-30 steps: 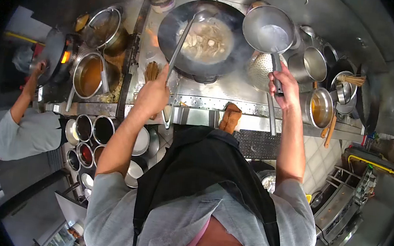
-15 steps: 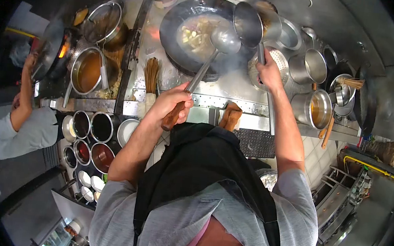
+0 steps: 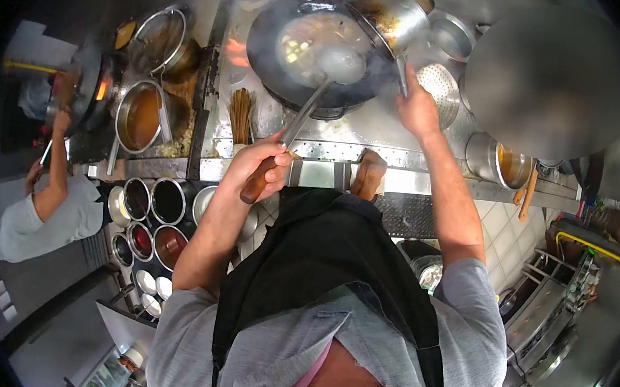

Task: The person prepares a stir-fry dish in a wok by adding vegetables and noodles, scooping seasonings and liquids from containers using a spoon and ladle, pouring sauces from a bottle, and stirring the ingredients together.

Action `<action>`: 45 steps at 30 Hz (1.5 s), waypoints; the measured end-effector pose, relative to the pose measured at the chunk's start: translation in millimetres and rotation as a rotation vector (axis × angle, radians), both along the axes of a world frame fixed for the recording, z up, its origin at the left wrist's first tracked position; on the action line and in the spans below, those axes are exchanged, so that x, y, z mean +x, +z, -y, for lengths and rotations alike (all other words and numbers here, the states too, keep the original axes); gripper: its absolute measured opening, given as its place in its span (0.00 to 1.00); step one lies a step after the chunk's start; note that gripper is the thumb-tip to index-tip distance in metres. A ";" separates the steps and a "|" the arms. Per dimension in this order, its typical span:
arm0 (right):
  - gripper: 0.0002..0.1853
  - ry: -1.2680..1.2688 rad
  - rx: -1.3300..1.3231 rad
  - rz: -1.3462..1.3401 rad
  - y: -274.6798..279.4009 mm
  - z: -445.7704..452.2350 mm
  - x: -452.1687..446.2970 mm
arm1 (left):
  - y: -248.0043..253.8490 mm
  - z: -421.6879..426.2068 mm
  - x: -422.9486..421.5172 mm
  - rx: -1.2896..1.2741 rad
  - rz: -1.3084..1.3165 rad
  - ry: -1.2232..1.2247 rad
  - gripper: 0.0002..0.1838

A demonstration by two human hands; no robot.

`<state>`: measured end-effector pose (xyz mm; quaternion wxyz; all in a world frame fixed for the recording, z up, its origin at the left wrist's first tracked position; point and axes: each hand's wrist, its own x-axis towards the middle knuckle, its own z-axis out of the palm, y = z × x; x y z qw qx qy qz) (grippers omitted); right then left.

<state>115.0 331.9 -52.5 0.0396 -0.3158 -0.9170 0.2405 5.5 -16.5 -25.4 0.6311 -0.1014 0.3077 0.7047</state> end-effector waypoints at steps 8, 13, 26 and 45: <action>0.40 -0.199 -0.353 -0.367 -13.5 -3.1 66.3 | 8.2 9.9 -6.0 -0.003 0.002 0.044 0.17; 0.40 -0.362 -0.969 -0.675 -21.6 -2.5 133.7 | 33.4 -2.6 -4.0 -0.055 -0.131 0.024 0.18; 0.41 -0.556 -1.432 -0.739 -77.5 -31.3 264.5 | 45.9 -132.1 76.6 -1.002 -1.994 -0.518 0.38; 0.42 -0.301 -1.676 -0.675 -85.8 -78.5 310.5 | -25.6 -595.6 163.7 -0.436 -1.288 -1.019 0.06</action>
